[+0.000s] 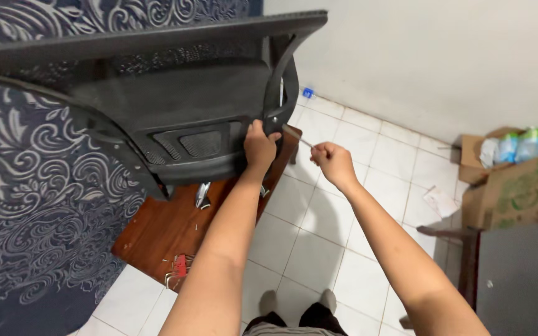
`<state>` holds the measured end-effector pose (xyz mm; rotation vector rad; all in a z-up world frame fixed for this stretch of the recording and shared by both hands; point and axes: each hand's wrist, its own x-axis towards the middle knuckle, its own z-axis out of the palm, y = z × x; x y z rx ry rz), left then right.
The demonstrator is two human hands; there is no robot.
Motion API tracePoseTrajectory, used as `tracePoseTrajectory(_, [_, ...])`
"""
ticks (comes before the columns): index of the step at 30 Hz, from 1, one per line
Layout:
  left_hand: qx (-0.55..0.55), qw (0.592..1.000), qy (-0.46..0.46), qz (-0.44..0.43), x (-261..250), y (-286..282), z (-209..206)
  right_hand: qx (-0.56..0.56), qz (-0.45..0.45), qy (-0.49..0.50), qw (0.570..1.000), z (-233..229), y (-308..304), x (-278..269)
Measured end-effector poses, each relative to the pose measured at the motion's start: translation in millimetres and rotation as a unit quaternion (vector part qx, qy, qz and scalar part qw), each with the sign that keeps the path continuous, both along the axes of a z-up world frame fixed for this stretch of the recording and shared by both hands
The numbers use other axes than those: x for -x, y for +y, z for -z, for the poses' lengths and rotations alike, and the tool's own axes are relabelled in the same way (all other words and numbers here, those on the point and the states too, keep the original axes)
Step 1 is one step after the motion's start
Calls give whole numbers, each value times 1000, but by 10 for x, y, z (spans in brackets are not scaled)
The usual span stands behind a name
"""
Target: The person uses an Allen key to tighten screws on the underside of a black mesh office chair, then repositions the chair upright and continues tightening fasteners on the armrests and base. The chair is moved and rotated multiple times during the process.
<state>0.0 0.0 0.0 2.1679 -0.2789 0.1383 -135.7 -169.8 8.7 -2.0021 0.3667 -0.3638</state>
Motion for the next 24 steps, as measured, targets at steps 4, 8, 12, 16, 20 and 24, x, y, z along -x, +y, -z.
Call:
tracePoseTrajectory(4, [21,1000,-1,0,32,7,-29,-59,23,-38,997,-230,271,79])
tracePoseTrajectory(8, [37,999,-9,-1,63,46,-75,-44,30,-51,997,-330,520,101])
tracePoseTrajectory(12, [39,999,33,-1,58,55,-108,-60,37,-57,996,-310,664,60])
tracePoseTrajectory(16, [62,998,-1,8,65,78,-85,-43,45,-37,997,-287,741,17])
tracePoseTrajectory(20, [67,998,-11,6,50,72,-53,-11,52,-44,998,-346,848,26])
tracePoseTrajectory(24, [61,998,-32,4,30,58,-3,36,59,-52,996,-490,1053,38])
